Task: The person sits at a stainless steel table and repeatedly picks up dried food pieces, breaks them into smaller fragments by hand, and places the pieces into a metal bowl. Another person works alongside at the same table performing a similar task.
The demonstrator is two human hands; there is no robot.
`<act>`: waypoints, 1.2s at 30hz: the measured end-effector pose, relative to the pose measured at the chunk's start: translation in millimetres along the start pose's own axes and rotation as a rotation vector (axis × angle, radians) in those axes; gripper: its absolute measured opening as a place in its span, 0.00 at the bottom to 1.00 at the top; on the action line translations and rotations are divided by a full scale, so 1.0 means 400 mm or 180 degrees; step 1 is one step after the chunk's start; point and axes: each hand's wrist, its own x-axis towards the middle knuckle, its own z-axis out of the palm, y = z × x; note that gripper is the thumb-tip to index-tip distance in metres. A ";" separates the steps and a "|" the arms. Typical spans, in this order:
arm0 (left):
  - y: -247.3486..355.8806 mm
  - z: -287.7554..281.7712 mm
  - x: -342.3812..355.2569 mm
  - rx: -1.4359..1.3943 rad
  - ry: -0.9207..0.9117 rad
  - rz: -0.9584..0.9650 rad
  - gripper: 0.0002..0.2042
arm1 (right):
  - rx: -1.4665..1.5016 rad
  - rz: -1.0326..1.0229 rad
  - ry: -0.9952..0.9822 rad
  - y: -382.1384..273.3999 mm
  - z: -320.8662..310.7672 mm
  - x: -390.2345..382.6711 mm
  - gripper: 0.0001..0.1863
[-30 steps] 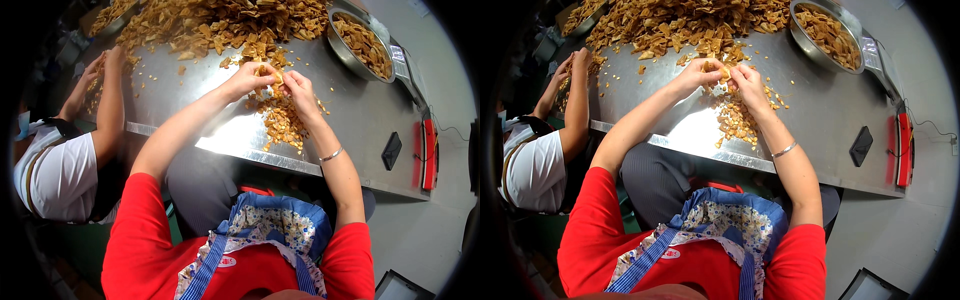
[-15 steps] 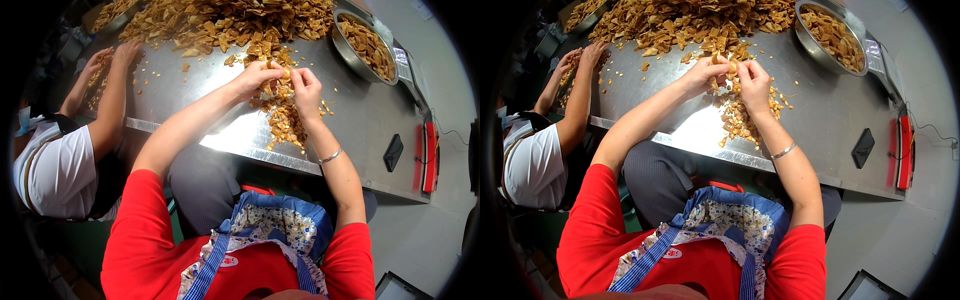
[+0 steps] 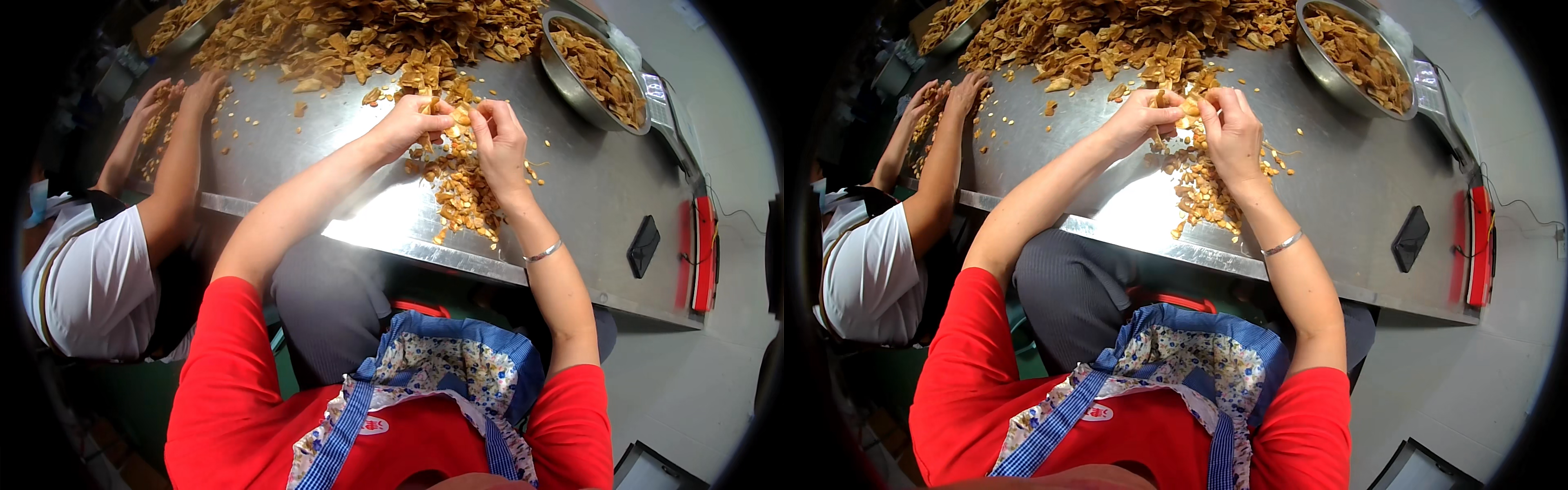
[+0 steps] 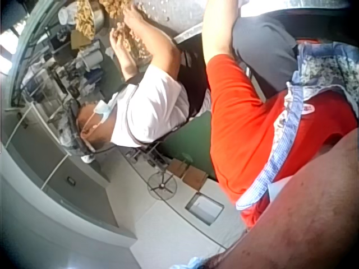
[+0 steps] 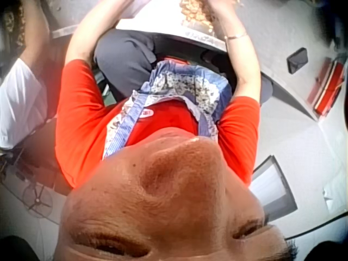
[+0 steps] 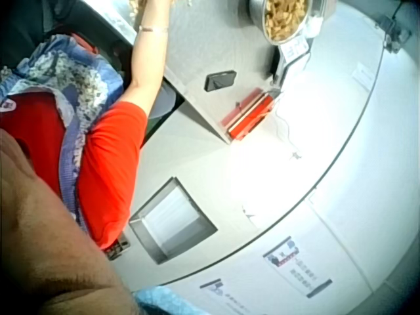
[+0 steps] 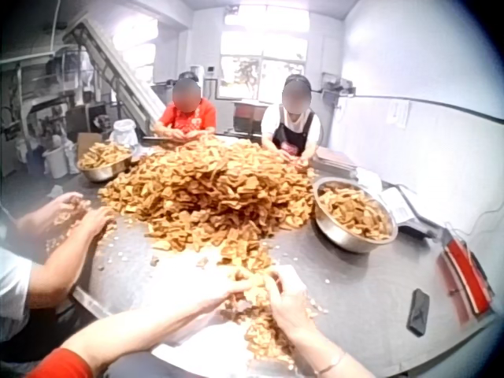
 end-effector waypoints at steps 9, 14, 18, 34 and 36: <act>-0.017 -0.007 0.011 -0.0125 0.0181 -0.0162 0.10 | -0.0846 -0.1111 -0.0358 0.019 -0.010 0.011 0.05; -0.012 -0.006 0.007 -0.0058 0.0211 -0.0277 0.11 | -0.0696 -0.0848 -0.0772 0.011 -0.019 0.013 0.06; -0.006 -0.013 0.002 0.0915 -0.0031 -0.0263 0.09 | -0.0107 -0.0032 -0.1168 0.034 -0.024 0.009 0.07; 0.002 -0.021 0.014 -0.0281 0.0788 -0.0193 0.10 | 0.1486 0.1337 0.0144 0.075 -0.030 0.039 0.10; 0.014 -0.053 0.013 -0.1105 0.0724 -0.0052 0.18 | 0.0866 0.1420 -0.0547 0.100 -0.061 0.045 0.10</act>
